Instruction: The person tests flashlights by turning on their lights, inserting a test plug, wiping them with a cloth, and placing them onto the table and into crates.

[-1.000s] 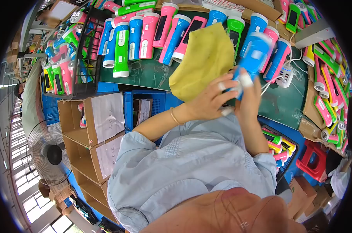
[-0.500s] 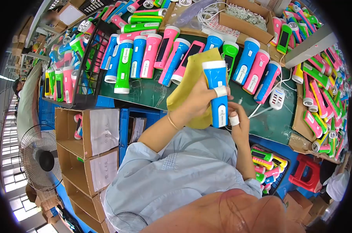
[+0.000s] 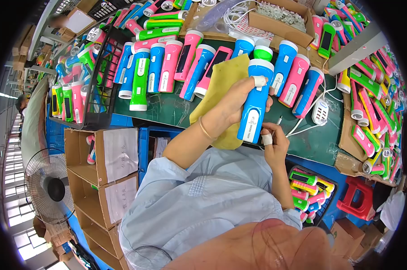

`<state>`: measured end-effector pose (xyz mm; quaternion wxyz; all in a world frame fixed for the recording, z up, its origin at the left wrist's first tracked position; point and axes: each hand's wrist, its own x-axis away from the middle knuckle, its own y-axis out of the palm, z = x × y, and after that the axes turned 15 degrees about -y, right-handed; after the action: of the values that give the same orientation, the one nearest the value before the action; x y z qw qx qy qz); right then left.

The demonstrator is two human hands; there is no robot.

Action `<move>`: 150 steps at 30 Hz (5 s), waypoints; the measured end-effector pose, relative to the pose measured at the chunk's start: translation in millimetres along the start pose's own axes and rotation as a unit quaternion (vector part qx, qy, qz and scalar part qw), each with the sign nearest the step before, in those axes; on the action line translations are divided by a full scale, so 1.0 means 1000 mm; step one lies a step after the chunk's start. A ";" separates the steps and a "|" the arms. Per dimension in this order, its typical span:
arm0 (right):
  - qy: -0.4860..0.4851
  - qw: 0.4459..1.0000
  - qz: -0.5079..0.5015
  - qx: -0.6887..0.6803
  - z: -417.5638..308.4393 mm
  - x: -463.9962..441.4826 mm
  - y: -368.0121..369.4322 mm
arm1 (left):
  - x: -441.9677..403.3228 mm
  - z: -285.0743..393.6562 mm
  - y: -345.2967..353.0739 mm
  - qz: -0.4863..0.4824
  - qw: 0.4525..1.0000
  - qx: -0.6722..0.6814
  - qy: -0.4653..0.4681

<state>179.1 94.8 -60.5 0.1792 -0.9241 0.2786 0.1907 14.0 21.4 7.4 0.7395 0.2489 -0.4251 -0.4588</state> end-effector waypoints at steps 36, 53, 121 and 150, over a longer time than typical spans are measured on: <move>0.001 0.974 -0.217 0.062 -0.025 -0.099 0.001 | 0.038 -0.058 -0.013 0.194 0.847 -0.482 0.107; -0.137 0.980 -0.033 0.139 0.001 -0.008 0.008 | 0.026 -0.031 -0.007 0.000 0.998 -0.003 -0.060; -0.023 0.993 -0.119 -0.005 -0.047 -0.063 0.001 | 0.037 -0.014 -0.033 0.090 0.901 -0.355 0.233; 0.056 0.998 -0.005 0.021 -0.060 -0.068 -0.009 | 0.032 0.011 -0.021 0.214 0.913 -0.201 0.284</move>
<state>147.3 105.8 23.6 0.1835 -0.9308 0.2872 0.1322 2.0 -16.5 10.4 0.9439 0.1179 -0.1386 -0.2757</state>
